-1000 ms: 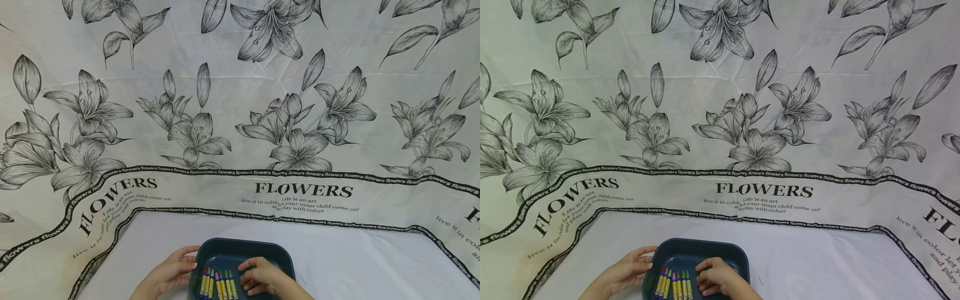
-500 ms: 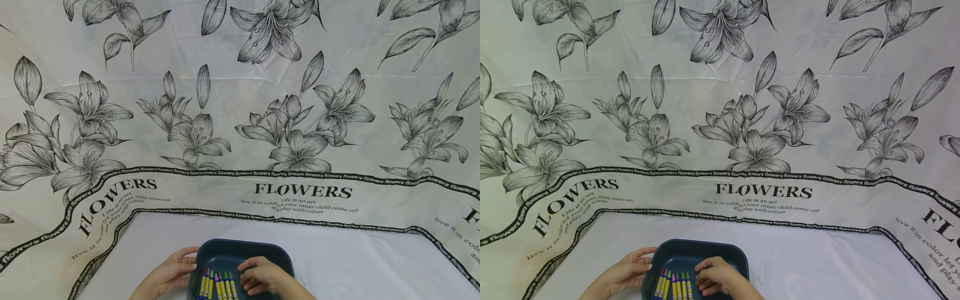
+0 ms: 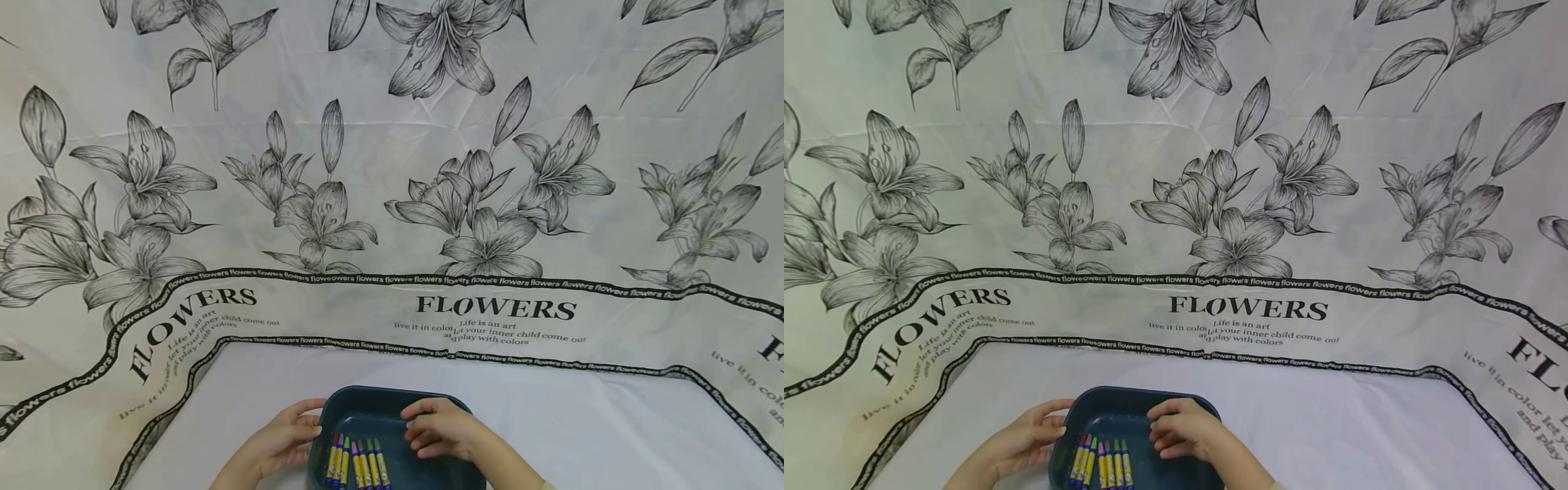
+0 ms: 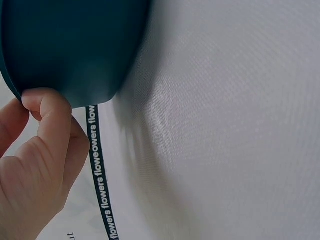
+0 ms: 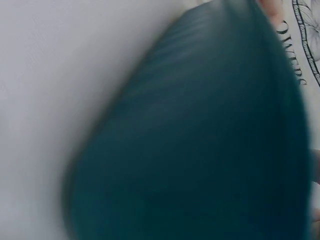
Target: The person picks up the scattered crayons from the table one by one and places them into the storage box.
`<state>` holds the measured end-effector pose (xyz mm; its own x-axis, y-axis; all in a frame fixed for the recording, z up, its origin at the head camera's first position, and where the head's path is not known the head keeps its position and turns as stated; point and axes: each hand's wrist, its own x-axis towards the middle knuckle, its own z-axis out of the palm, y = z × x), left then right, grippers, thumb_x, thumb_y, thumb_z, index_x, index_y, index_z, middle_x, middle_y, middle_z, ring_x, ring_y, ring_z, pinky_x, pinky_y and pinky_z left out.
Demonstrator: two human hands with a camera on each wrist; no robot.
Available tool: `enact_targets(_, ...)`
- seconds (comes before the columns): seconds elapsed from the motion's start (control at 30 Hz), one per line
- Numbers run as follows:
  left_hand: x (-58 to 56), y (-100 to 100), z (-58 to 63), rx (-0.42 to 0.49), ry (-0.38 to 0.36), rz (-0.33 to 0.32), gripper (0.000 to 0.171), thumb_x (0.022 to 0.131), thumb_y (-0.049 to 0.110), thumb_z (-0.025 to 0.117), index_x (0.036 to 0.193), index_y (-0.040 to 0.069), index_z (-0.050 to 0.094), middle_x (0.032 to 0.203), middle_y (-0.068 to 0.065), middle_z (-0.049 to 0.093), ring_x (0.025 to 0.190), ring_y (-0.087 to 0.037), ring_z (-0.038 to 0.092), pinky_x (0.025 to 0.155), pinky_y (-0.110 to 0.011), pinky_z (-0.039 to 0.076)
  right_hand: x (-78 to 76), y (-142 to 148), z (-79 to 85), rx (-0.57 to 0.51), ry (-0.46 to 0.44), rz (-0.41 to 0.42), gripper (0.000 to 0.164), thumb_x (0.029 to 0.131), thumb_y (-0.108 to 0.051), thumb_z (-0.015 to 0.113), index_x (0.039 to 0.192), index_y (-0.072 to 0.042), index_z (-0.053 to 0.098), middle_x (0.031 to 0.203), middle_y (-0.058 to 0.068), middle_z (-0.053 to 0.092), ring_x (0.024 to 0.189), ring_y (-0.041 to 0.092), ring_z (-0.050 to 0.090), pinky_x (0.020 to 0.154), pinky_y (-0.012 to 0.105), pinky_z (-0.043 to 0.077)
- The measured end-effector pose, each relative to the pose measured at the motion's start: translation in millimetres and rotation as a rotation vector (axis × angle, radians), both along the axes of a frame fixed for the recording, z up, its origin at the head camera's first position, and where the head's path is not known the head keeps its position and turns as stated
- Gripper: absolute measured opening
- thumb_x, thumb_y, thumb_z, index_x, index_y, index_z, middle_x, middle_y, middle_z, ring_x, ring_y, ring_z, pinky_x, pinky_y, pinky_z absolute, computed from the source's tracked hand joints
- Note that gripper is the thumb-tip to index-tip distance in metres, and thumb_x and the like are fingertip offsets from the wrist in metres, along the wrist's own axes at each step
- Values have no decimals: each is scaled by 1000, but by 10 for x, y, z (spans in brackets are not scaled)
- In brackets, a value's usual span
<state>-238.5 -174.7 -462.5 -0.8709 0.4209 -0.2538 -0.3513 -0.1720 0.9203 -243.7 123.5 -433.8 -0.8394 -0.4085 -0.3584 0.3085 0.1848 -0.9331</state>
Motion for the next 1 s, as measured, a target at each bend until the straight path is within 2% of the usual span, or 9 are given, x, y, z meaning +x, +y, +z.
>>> enact_targets(0.33,-5,-14,-9,0,13,-5,59,88,-2,55,140,-3,27,98,-6,52,86,-14,55,69,-27,50,-40,244,204,-31,7,-6,41,86,-10,57,123,5,51,82,4,64,66,9,61,62,27,53)
enact_targets(0.57,-12,-1,-6,6,6,-7,59,88,-3,55,140,-3,27,98,-6,52,86,-14,55,69,-27,50,-32,436,325,-51,23,-7,37,88,-12,56,122,3,52,83,3,65,66,8,61,63,26,53)
enact_targets(1.0,-12,-9,-1,-14,17,2,59,88,-2,55,140,-3,28,95,-5,52,84,-13,54,69,-27,50,-1,787,406,-49,35,-37,34,89,-12,55,120,0,53,84,4,64,71,11,62,66,28,53)
